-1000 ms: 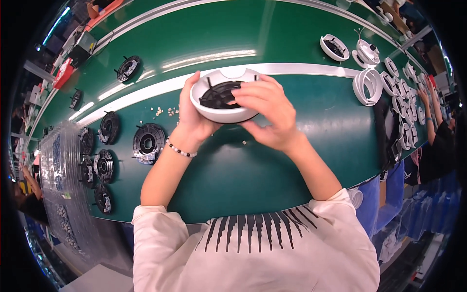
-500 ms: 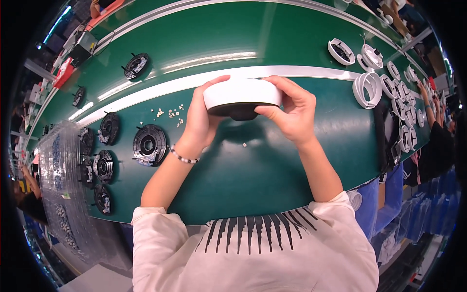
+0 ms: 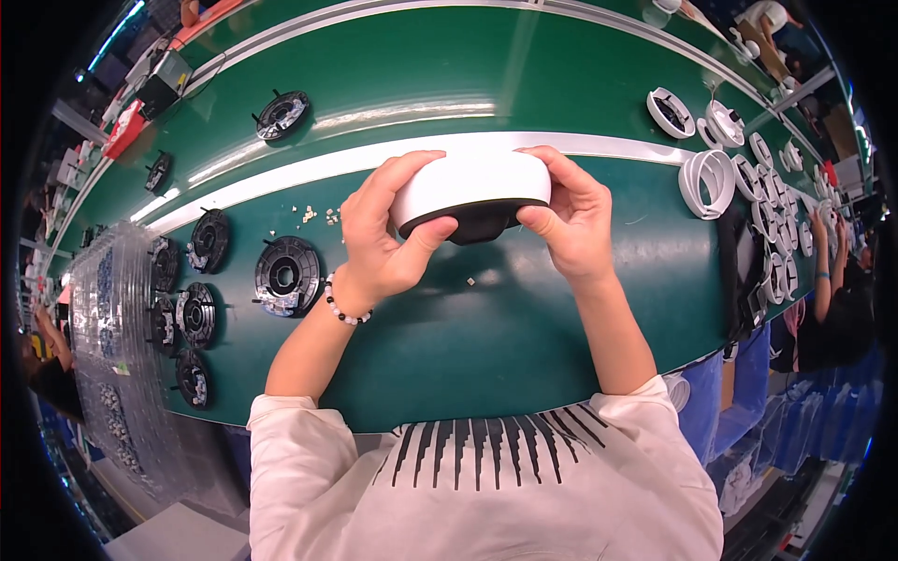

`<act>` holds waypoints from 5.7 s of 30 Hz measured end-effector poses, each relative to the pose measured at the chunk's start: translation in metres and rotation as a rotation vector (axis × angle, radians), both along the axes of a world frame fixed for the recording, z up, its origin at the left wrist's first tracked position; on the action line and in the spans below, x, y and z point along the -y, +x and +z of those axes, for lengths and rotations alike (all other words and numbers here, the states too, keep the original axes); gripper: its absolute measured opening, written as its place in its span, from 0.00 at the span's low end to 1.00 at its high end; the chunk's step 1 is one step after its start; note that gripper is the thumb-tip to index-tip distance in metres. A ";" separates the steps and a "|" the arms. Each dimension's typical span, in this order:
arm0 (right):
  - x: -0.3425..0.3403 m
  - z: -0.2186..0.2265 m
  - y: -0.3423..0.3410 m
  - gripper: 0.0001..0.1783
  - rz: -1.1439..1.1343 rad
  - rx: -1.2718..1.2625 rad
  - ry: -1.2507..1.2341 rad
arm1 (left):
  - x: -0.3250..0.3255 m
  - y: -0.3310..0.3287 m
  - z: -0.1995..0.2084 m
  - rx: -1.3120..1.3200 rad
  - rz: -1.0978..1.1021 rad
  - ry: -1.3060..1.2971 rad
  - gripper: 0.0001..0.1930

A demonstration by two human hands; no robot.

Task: Assembling circular LED light fixture components on a production line.

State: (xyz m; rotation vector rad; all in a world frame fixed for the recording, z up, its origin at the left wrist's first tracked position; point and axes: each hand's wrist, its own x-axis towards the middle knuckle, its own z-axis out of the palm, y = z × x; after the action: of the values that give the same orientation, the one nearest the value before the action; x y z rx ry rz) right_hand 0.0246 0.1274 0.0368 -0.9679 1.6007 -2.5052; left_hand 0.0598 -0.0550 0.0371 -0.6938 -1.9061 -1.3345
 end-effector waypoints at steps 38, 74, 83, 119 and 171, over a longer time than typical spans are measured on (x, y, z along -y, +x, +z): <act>-0.020 -0.006 -0.035 0.36 -0.605 -0.879 0.528 | 0.016 -0.023 -0.012 1.225 -0.685 1.193 0.16; 0.003 -0.007 -0.018 0.08 -0.517 -0.427 0.672 | -0.025 -0.003 0.001 0.393 0.131 -0.036 0.10; 0.000 -0.014 -0.023 0.23 -0.277 0.019 0.545 | -0.025 -0.005 -0.006 0.716 -0.240 0.368 0.14; 0.011 0.013 0.021 0.63 -0.400 -0.475 1.101 | -0.027 -0.009 -0.035 1.096 -0.918 1.350 0.34; -0.043 -0.020 -0.014 0.26 -0.323 -0.718 0.782 | -0.009 -0.058 -0.042 1.619 -0.601 0.809 0.19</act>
State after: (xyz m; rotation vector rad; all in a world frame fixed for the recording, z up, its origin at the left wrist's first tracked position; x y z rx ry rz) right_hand 0.0106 0.1701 0.0169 -1.6161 2.7793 -1.3722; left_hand 0.0014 -0.0463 -0.0053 0.5466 -1.7269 -3.3975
